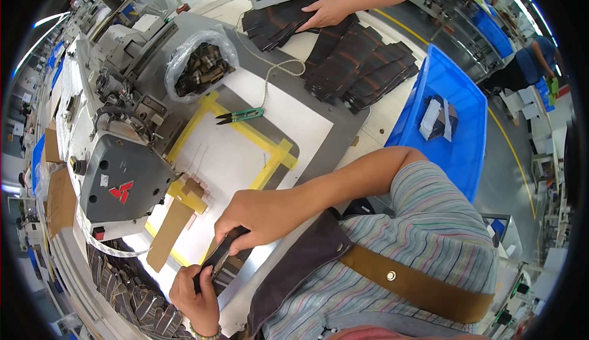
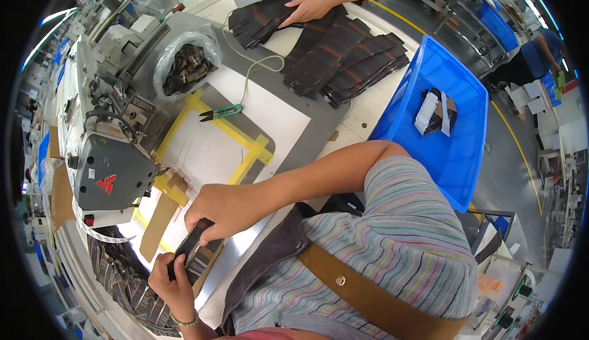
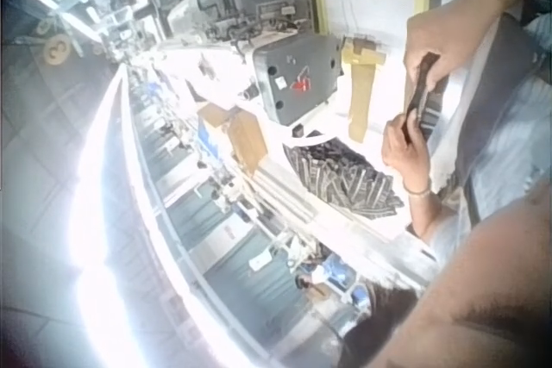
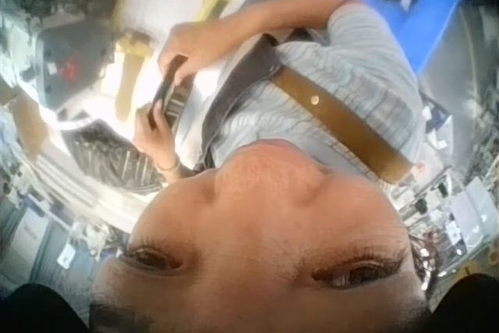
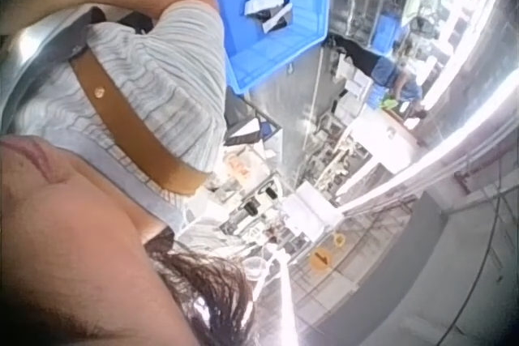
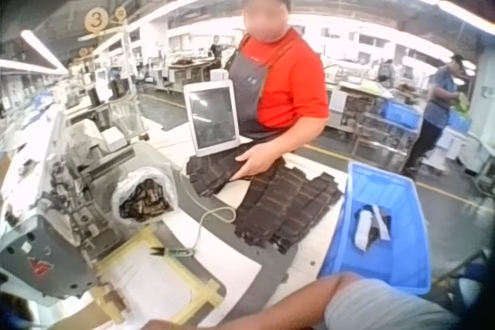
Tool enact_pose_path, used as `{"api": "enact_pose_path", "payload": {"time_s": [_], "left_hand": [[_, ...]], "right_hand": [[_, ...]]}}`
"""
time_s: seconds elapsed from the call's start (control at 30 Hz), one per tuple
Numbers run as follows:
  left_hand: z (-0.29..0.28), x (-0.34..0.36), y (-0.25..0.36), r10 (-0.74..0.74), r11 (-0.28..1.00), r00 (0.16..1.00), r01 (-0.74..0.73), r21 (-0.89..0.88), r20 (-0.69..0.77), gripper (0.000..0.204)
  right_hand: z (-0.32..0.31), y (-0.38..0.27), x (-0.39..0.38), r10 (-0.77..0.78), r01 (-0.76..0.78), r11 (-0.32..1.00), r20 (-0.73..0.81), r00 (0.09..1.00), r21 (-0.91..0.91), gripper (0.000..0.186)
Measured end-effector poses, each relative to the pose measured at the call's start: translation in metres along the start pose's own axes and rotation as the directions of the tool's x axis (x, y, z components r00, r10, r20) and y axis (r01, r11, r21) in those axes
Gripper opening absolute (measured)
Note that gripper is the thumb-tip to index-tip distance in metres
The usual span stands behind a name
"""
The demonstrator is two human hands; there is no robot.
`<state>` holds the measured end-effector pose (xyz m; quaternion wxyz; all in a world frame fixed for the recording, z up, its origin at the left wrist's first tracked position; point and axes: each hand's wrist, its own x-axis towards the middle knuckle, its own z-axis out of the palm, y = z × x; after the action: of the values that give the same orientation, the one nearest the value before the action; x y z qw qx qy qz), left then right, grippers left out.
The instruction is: Using an industrial sewing machine to assemble leather and fabric straps.
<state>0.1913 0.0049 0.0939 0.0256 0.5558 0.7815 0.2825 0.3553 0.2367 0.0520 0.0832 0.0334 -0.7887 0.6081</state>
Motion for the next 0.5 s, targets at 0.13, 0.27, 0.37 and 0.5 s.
{"api": "enact_pose_path", "payload": {"time_s": [0.13, 0.27, 0.37, 0.5], "left_hand": [[0.0, -0.001, 0.0, 0.025, 1.0, 0.998, -0.026, -0.018, -0.056, 0.017], [-0.005, 0.002, 0.01, -0.082, 0.996, 0.97, 0.074, 0.043, 0.228, 0.021], [-0.004, 0.006, 0.019, 0.034, 0.999, 0.969, -0.035, 0.0, 0.243, 0.023], [-0.011, 0.009, 0.022, -0.077, 0.973, 0.914, 0.156, -0.169, 0.398, 0.029]], "right_hand": [[-0.01, 0.009, -0.006, 0.061, -0.058, 0.997, -0.066, 0.996, 0.052, 0.025], [-0.002, 0.009, -0.002, -0.11, 0.112, 0.994, 0.077, 0.991, -0.018, 0.031], [0.008, 0.004, 0.006, -0.078, 0.113, 0.977, 0.189, 0.979, -0.181, 0.03], [0.013, -0.005, 0.014, -0.084, 0.124, 0.971, 0.195, 0.977, -0.204, 0.032]]}}
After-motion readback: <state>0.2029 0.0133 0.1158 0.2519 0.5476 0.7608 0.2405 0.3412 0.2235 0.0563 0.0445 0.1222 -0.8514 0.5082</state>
